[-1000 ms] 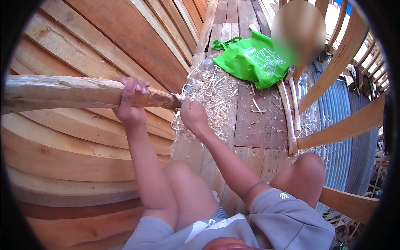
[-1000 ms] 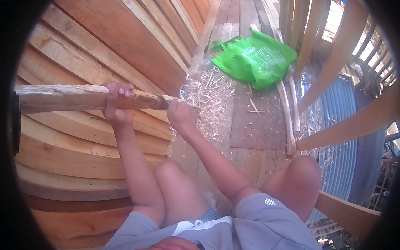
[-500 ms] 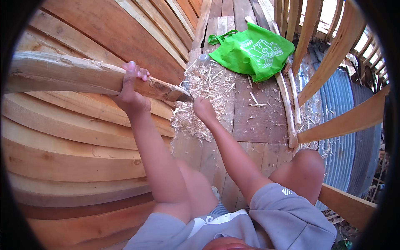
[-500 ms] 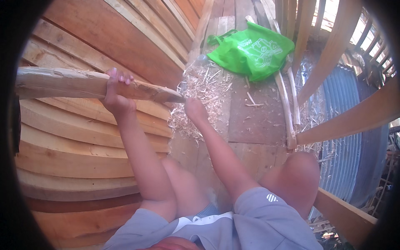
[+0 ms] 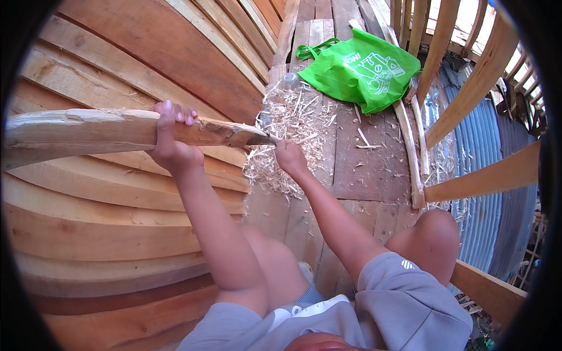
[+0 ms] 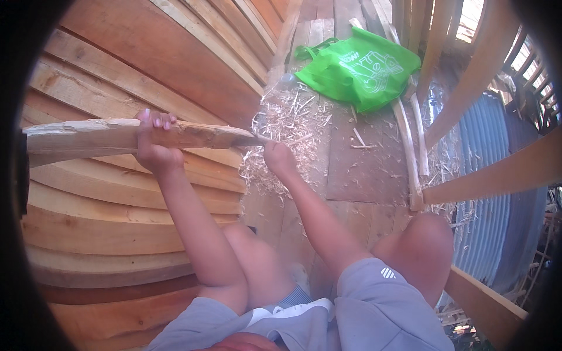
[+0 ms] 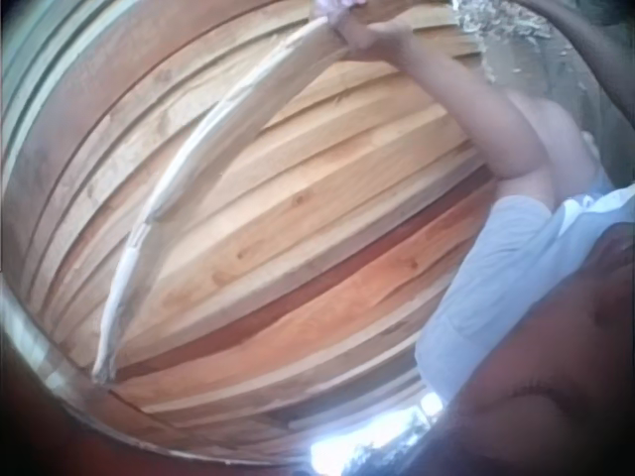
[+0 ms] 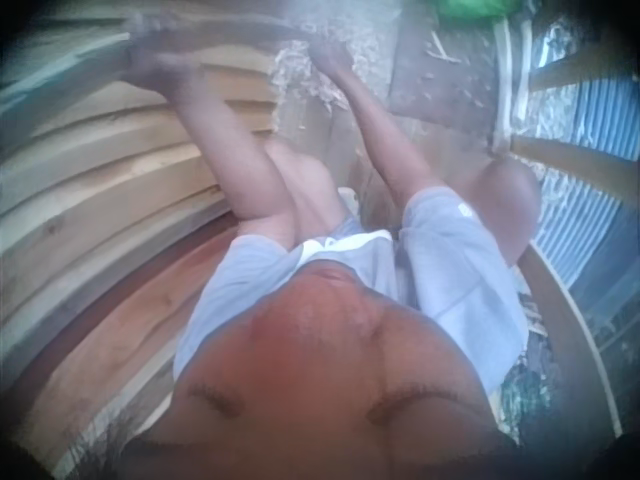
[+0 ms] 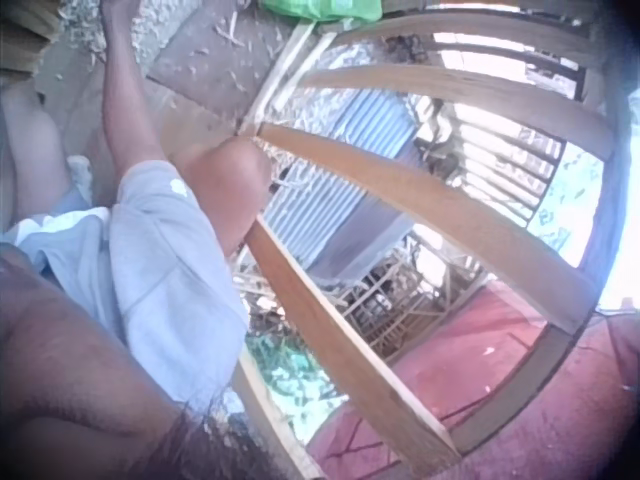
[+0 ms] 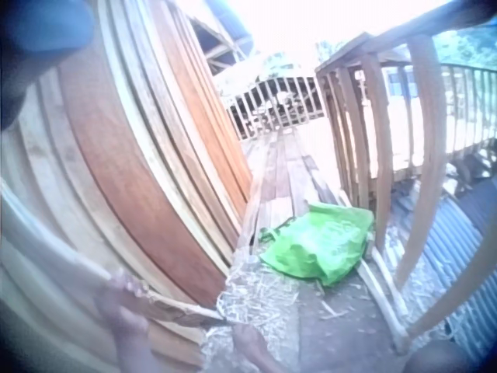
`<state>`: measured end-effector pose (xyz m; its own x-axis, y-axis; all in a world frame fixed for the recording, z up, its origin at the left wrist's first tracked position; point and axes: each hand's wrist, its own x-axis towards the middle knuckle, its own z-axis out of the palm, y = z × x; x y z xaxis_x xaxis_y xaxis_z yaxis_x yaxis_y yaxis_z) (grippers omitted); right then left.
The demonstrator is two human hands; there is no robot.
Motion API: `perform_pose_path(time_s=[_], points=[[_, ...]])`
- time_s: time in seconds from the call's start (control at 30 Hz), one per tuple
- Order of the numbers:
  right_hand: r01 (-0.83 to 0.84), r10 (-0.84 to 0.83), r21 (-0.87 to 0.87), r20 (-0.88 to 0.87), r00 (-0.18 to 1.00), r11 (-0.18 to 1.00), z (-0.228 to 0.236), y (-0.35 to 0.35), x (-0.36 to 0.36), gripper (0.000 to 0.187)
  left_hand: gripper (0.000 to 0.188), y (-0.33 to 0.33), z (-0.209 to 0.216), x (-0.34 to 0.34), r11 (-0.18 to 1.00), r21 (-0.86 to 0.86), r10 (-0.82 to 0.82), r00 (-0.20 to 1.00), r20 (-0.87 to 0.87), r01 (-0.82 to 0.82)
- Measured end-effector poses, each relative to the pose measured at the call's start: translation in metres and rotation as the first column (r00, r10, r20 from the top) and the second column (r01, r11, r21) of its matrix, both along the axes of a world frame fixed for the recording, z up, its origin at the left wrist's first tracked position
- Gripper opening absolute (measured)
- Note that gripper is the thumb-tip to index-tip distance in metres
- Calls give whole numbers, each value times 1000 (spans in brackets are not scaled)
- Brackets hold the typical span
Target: The person sits on a wooden floor and uses a knife to shave and shape a long piece of wood held between their legs. They repeatedly scrape the surface to remove shavings, gradually refining the wood's shape.
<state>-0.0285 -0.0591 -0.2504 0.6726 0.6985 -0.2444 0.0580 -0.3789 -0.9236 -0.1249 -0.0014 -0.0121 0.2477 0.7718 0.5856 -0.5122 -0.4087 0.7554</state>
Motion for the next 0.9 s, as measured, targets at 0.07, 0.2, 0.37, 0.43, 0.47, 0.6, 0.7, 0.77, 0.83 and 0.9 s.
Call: perform_pose_path(time_s=[0.07, 0.2, 0.37, 0.43, 0.47, 0.6, 0.7, 0.77, 0.83, 0.9], points=[[41, -42, -59, -10, 999, 997, 6, 6, -6, 58, 14, 4, 2, 0, 997, 4, 80, 997, 7, -80], [-11, 11, 66, 6, 1000, 998, 58, 4, -33, 58, 13, 17, -2, -15, 991, -2, 131, 991, 16, -131], [-96, 95, 1, 109, 989, 995, 23, 15, -4, 60, 12, 25, -4, -22, 998, -68, 11, 1000, 9, -11], [2, 8, -70, 137, 991, 998, 20, 21, 2, 59, 13, 27, -1, -22, 998, -67, 20, 1000, 8, -19], [0, 10, -74, 125, 992, 997, 20, 25, 2, 59, 13, 26, 1, -18, 997, -60, 53, 999, 8, -52], [-21, 22, -15, 85, 996, 1000, 64, 10, -29, 58, 13, 30, -3, -31, 996, -48, 70, 997, -12, -71], [-55, 46, 92, 95, 994, 994, 76, 6, -44, 56, 11, 34, -4, -37, 995, -75, 61, 998, 5, -61], [12, -15, 17, 141, 990, 1000, 13, 14, -18, 57, 12, 29, -2, -25, 994, -102, 50, 998, 32, -46], [49, -36, -77, 163, 986, 996, 16, 20, -9, 57, 15, 31, 1, -25, 992, -103, 82, 994, 69, -75], [12, 1, -99, 138, 990, 995, 36, 14, -15, 57, 11, 33, -2, -33, 992, -104, 80, 996, 42, -75]])
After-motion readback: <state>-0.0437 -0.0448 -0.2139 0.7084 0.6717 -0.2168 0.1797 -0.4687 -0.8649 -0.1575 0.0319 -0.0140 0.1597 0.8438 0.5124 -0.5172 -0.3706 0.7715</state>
